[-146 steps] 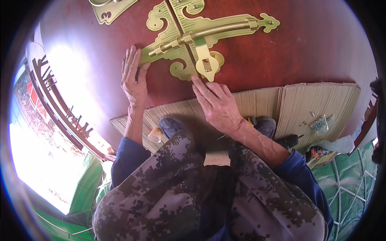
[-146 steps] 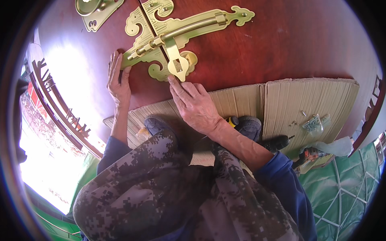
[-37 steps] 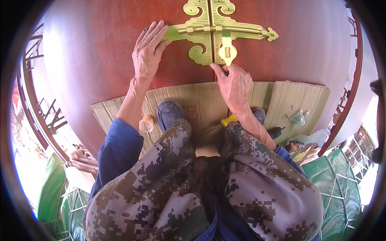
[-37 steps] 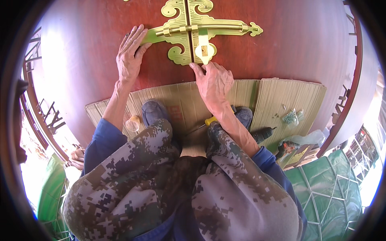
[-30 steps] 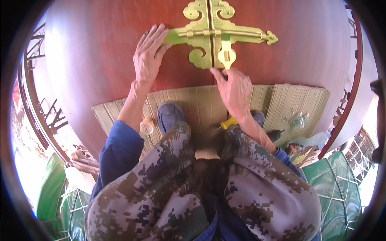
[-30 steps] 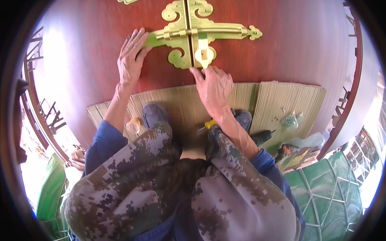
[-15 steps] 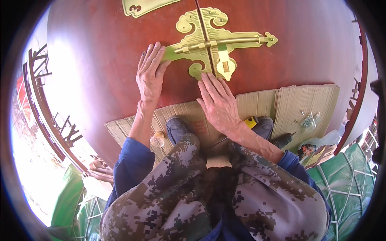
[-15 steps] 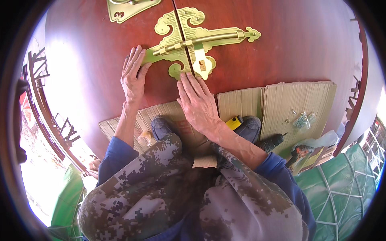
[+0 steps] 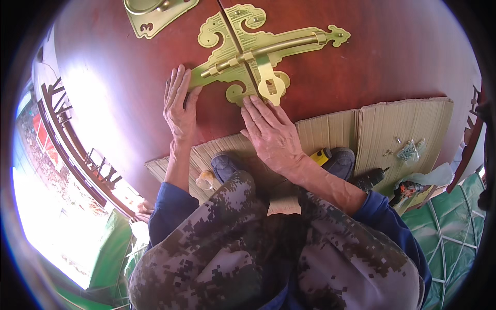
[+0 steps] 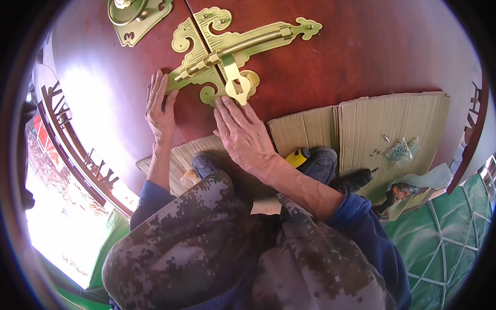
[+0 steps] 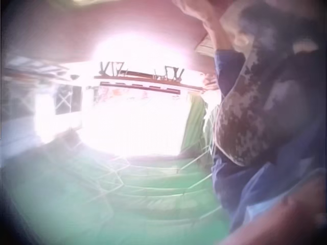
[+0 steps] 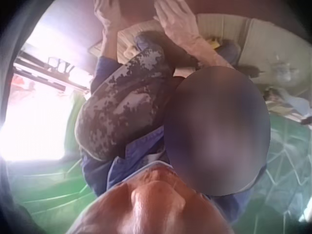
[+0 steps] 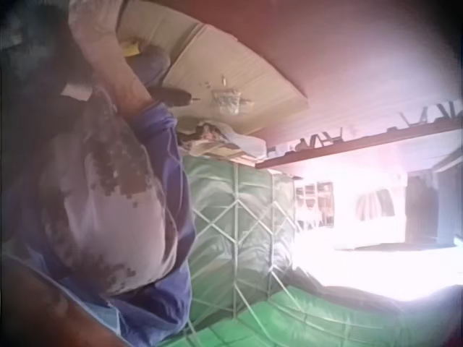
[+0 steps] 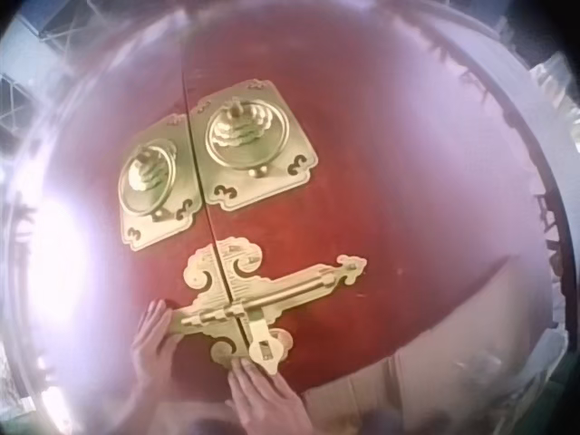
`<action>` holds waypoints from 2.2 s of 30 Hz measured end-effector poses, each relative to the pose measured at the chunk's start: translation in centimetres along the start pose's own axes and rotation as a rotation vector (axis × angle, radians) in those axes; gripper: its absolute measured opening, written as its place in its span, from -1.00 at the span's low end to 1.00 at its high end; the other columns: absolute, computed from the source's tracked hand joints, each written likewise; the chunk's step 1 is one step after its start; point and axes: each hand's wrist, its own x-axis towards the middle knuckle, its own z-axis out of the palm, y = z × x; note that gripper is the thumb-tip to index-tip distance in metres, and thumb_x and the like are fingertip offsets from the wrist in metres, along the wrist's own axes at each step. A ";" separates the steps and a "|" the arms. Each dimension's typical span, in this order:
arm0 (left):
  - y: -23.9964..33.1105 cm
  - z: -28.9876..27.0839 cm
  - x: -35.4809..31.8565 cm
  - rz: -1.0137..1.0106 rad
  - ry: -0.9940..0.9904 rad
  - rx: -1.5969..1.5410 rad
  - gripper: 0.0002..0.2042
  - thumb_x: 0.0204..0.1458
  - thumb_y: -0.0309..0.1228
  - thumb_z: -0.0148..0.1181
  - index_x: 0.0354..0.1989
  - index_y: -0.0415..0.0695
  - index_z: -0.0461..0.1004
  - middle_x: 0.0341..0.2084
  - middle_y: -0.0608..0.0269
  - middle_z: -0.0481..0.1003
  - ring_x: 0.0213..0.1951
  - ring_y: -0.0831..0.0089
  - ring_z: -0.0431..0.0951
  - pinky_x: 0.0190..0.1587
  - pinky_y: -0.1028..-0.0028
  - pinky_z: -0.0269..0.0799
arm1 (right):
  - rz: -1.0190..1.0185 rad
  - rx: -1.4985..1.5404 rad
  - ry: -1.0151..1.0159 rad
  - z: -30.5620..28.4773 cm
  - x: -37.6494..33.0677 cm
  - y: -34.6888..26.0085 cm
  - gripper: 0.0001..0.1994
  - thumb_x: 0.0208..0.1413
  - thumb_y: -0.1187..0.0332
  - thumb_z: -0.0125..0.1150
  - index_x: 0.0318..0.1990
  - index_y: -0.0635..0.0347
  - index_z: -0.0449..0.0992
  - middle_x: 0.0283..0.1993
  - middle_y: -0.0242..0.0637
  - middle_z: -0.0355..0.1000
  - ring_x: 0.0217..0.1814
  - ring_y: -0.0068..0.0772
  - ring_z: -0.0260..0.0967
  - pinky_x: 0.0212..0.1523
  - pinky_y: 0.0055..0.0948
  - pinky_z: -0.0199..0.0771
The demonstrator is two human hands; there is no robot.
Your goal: The person installs a brass door latch on a red wooden door. They position the latch, use a cordless drill to drive screws, and tighten them with a screwdriver. The latch is secured to the door.
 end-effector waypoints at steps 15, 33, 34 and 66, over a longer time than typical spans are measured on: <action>3.6 0.9 2.0 0.003 -0.164 0.007 0.02 -0.16 0.04 0.59 0.51 -0.04 0.24 0.55 0.04 0.13 0.57 0.02 0.04 0.56 -0.08 -0.10 | 0.023 -0.024 -0.026 -0.8 0.6 0.1 -0.53 0.19 0.28 0.16 0.20 0.34 0.55 0.35 -0.13 0.45 0.50 -0.24 0.25 0.49 0.01 0.11; 3.7 0.6 2.0 -0.061 -0.216 -0.045 -0.01 -0.10 -0.01 0.55 0.53 -0.02 0.19 0.57 0.11 0.10 0.60 0.04 -0.06 0.58 -0.09 -0.21 | 0.441 0.600 0.207 -6.0 -0.2 1.5 -0.77 0.22 0.33 0.41 -0.11 0.26 0.52 -0.17 -0.18 0.58 -0.31 -0.24 0.59 -0.27 -0.27 0.59; 3.6 0.4 1.9 -0.066 -0.218 -0.051 -0.01 -0.10 -0.01 0.55 0.53 -0.03 0.19 0.57 0.11 0.10 0.60 0.04 -0.06 0.58 -0.08 -0.21 | 0.609 0.685 0.227 -6.5 0.2 1.6 -0.76 0.22 0.30 0.43 -0.16 0.25 0.51 -0.25 -0.19 0.58 -0.43 -0.26 0.58 -0.37 -0.28 0.58; 3.2 -0.3 1.9 -0.028 -0.185 -0.165 -0.02 -0.07 -0.16 0.53 0.56 0.00 0.14 0.57 0.19 0.09 0.59 0.15 0.00 0.60 0.04 -0.14 | -0.029 -0.089 -0.115 -1.5 0.8 -0.3 -0.42 0.21 0.36 0.23 0.35 0.50 0.34 0.39 0.18 0.35 0.54 0.04 0.23 0.57 -0.09 0.14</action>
